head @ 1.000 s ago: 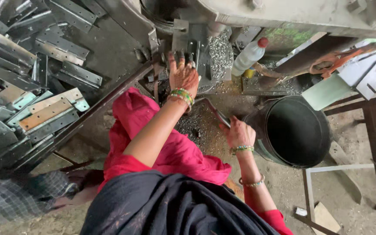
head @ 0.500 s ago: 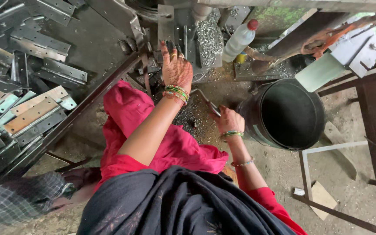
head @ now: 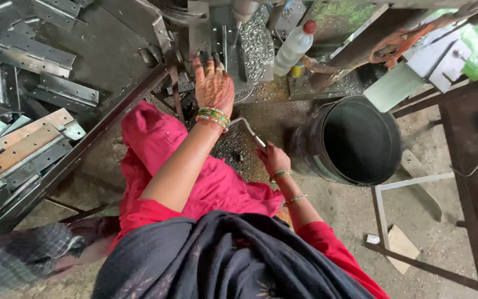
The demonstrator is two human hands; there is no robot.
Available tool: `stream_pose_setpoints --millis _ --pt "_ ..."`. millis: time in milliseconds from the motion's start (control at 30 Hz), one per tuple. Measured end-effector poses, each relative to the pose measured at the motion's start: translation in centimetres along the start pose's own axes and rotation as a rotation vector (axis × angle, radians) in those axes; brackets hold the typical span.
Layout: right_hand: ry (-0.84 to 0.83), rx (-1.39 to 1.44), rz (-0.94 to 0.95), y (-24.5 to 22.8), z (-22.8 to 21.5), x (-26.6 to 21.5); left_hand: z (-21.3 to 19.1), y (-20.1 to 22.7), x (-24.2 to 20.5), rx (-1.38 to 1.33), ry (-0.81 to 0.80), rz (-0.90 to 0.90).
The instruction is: The person repeatedly places small metal pieces onto a grinding machine and operates a lever to process them. They handle the metal pieces one at a time, moving them between the machine and a nearby pile.
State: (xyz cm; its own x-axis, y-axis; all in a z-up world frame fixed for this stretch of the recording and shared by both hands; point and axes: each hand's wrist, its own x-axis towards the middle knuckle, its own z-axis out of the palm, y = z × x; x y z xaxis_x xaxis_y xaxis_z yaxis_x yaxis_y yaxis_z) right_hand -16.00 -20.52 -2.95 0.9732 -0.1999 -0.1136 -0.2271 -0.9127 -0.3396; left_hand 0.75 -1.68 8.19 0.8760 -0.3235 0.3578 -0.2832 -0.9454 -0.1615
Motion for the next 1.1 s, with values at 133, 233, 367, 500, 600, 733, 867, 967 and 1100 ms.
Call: stream_pose_setpoints --millis 133,233,367,500,600,733,867,967,1100 --pt "-0.133 -0.047 0.064 -0.7 -1.5 0.6 1.0 -1.1 0.1 -0.134 -0.110 0.002" --pt "-0.130 -0.137 0.038 -1.1 -5.6 1.6 1.4 0.2 3.0 -0.073 -0.138 -0.036" --pt "-0.137 -0.036 0.080 0.0 -0.9 1.7 2.4 0.6 4.1 -0.046 -0.026 -0.069" --pt "-0.041 0.007 -0.051 1.6 2.2 1.7 2.3 -0.7 3.5 -0.072 -0.006 -0.052" --pt "-0.143 -0.102 0.036 0.5 -1.9 2.2 1.8 -1.1 6.3 -0.009 -0.214 -0.047" --pt "-0.091 -0.111 0.041 -2.1 -4.9 1.3 3.0 -1.3 8.5 -0.014 -0.176 -0.123" --pt "0.024 -0.094 -0.024 -2.1 -3.5 0.1 4.7 -1.2 7.3 -0.026 -0.094 -0.139" --pt "0.016 -0.065 -0.031 -1.5 -3.2 0.3 5.5 -0.7 6.4 -0.060 -0.025 -0.138" --pt "-0.043 -0.068 -0.015 -0.5 -2.8 0.8 3.8 -0.5 6.8 0.009 -0.095 -0.146"
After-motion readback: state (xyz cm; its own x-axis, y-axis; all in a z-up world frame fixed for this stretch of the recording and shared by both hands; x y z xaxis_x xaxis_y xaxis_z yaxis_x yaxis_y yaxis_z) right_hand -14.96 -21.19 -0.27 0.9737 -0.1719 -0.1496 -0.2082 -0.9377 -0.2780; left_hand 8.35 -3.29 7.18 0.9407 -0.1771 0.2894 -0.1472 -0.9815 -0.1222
